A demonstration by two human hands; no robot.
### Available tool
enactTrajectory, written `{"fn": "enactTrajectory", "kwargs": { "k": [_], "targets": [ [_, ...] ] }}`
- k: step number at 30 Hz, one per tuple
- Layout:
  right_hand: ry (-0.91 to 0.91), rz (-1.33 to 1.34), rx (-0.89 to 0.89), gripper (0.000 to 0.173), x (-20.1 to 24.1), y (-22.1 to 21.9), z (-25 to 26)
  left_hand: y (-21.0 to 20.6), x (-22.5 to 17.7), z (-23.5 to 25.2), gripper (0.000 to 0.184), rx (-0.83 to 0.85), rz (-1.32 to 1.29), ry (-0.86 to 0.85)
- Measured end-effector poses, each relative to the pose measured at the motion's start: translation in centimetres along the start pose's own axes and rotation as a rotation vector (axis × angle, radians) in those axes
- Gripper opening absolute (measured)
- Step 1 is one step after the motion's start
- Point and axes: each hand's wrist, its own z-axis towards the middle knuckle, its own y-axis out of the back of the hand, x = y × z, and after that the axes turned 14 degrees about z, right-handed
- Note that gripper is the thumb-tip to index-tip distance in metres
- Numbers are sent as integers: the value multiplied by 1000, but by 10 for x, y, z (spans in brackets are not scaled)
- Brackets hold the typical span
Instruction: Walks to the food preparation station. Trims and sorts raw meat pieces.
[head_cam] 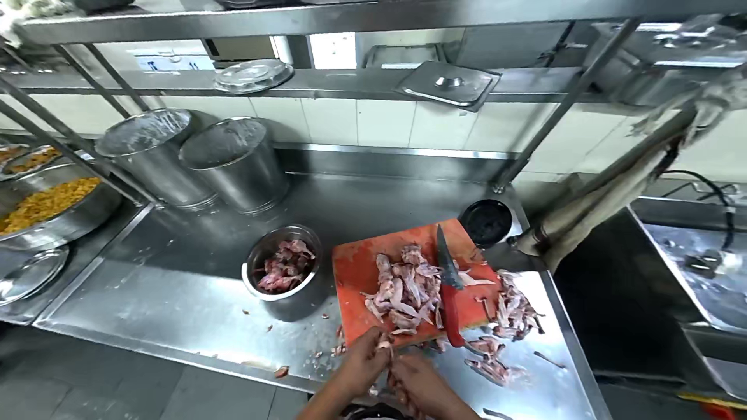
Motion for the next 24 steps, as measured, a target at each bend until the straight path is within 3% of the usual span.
{"fn": "enactTrajectory", "kwargs": {
  "k": [3, 7, 12, 18, 21, 24],
  "targets": [
    [-10, -615, -136, 42, 17, -3, -11, -1, -14, 4, 37, 22, 354, 71],
    [26, -775, -234, 38, 22, -16, -23, -9, -19, 7, 36, 13, 400, 256],
    [188, -507, -150, 37, -5, -1, -23, -18, -11, 6, 30, -9, 77, 391],
    [316, 285, 248, 28, -1, 56, -30, -8, -53, -12, 19, -49, -581, 132],
    [431, 567, 167, 24, -9, 32, -19, -9, -72, -9, 19, -123, -660, 24],
    [491, 746, -69, 24, -8, -5, -19, -12, -69, -4, 20, -214, -592, -58]
  ]
}}
